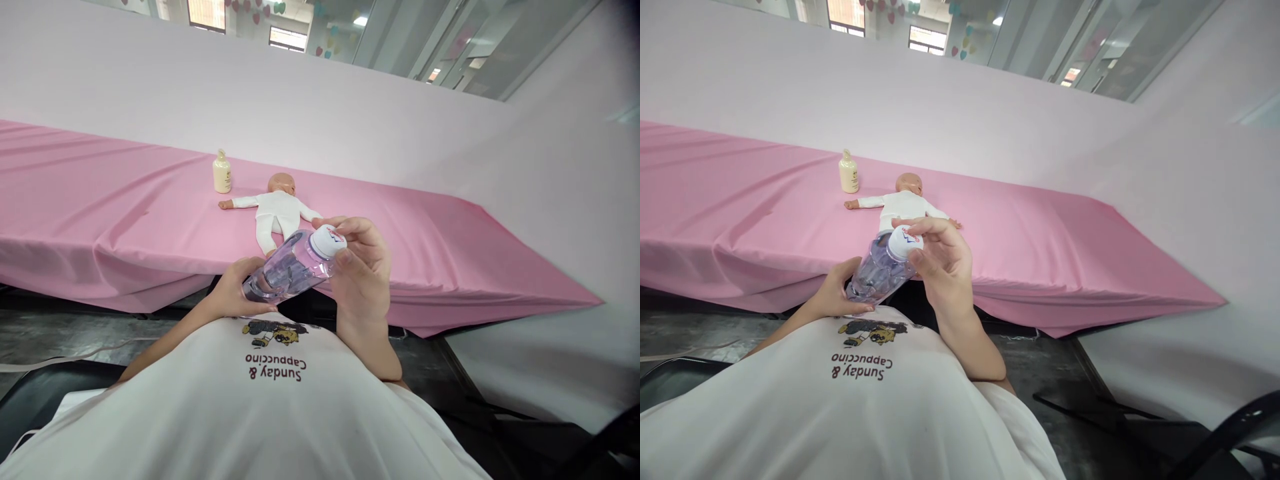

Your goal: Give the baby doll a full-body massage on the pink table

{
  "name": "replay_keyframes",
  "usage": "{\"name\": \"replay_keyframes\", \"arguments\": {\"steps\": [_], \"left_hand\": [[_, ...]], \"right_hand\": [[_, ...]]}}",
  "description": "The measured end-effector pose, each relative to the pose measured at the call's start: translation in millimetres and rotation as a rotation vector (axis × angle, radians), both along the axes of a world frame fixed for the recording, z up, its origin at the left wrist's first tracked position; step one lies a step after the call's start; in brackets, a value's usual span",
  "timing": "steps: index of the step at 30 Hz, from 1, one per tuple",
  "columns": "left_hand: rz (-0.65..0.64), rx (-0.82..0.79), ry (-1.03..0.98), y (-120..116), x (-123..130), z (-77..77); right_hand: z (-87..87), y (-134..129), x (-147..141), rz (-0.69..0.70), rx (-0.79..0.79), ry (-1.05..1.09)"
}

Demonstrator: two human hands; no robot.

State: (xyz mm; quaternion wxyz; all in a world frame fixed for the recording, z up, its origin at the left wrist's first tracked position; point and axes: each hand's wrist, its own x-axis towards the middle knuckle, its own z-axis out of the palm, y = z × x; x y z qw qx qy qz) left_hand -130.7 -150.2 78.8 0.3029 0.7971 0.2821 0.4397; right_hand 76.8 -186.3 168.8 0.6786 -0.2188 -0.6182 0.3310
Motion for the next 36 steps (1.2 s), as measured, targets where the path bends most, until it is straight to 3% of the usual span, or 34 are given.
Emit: {"name": "replay_keyframes", "arguments": {"steps": [25, 36], "left_hand": [[0.145, 0.021, 0.131, -1.8, 2.5, 2.6], [0.246, 0.042, 0.232, -4.9, 3.6, 4.8]], "right_hand": [[-2.2, 0.4, -2.9, -0.002, 0.026, 0.051], [-2.5, -0.8, -3.9, -0.045, -0.059, 0.025]]}}
